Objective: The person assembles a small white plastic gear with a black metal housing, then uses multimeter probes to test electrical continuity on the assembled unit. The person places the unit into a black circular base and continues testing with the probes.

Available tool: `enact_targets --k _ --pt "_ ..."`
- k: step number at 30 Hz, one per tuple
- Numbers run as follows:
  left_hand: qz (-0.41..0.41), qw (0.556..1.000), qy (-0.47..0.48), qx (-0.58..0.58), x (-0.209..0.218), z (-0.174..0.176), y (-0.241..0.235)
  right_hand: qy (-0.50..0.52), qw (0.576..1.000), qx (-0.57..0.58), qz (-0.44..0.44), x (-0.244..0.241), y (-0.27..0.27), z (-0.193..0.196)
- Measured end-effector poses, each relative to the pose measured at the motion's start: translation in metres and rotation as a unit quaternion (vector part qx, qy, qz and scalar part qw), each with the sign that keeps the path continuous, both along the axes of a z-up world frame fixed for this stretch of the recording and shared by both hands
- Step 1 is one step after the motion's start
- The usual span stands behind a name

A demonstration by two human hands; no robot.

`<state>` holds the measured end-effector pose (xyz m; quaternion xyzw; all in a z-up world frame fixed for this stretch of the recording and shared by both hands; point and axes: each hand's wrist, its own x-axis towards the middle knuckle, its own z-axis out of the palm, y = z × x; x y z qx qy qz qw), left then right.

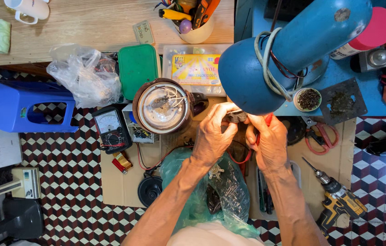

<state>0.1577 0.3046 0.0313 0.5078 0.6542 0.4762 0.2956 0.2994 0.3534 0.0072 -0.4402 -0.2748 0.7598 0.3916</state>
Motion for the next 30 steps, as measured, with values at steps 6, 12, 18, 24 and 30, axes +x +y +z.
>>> enact_targets --k 6,12,18,24,30 --pt "-0.004 1.000 -0.013 0.014 -0.002 -0.009 0.001 0.002 1.000 -0.010 -0.007 0.002 0.001 -0.003" --pt "-0.001 0.983 -0.176 -0.058 -0.003 -0.025 0.002 0.004 1.000 -0.016 -0.013 -0.001 -0.001 -0.003" --pt "-0.018 0.972 -0.229 -0.041 -0.007 -0.039 0.002 -0.001 0.999 -0.021 -0.024 -0.005 -0.002 -0.002" --pt "-0.021 0.960 -0.268 -0.078 -0.008 -0.041 0.006 -0.005 1.000 -0.014 -0.027 -0.003 0.000 -0.007" --pt "-0.017 0.966 -0.248 -0.064 -0.008 -0.042 0.009 0.018 0.999 -0.017 -0.024 0.002 0.000 -0.019"
